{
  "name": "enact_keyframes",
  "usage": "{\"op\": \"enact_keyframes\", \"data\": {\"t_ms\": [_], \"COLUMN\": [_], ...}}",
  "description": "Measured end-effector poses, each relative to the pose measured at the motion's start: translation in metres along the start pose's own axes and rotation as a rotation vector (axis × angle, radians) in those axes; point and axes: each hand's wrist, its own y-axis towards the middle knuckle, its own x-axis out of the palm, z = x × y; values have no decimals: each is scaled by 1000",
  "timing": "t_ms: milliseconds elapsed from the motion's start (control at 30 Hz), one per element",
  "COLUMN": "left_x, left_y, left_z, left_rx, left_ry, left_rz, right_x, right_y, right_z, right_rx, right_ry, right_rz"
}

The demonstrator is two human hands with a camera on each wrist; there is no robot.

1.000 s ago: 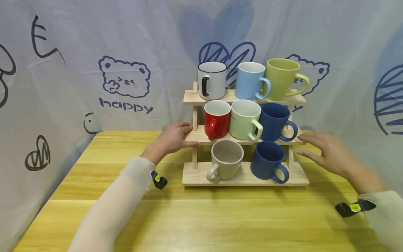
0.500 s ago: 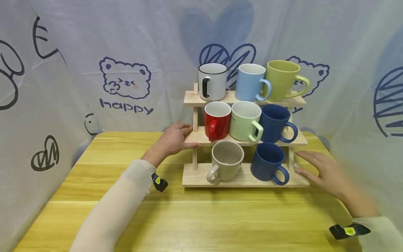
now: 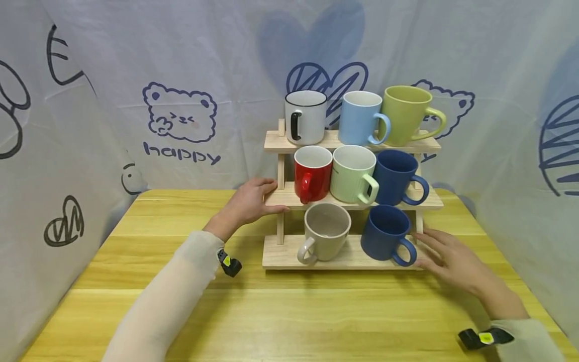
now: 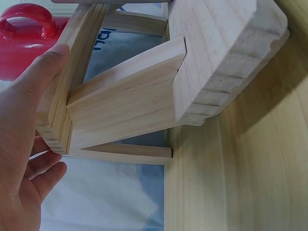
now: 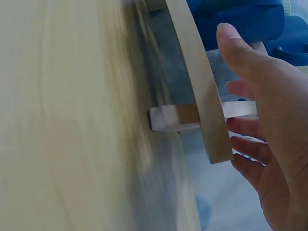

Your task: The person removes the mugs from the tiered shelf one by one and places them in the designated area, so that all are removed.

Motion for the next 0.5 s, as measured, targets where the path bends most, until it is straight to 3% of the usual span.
{"op": "enact_keyframes", "data": {"t_ms": [267, 500], "left_x": [-1, -3], "left_y": [-1, -1], "left_z": [0, 2], "left_rx": [-12, 0], "left_ry": [-6, 18], "left_rz": [-8, -20], "right_x": [8, 10], "right_y": [-2, -4], "right_z": [-2, -3], "right_rx": [23, 16], "right_ry": [-3, -17], "right_rz": [-36, -14]}}
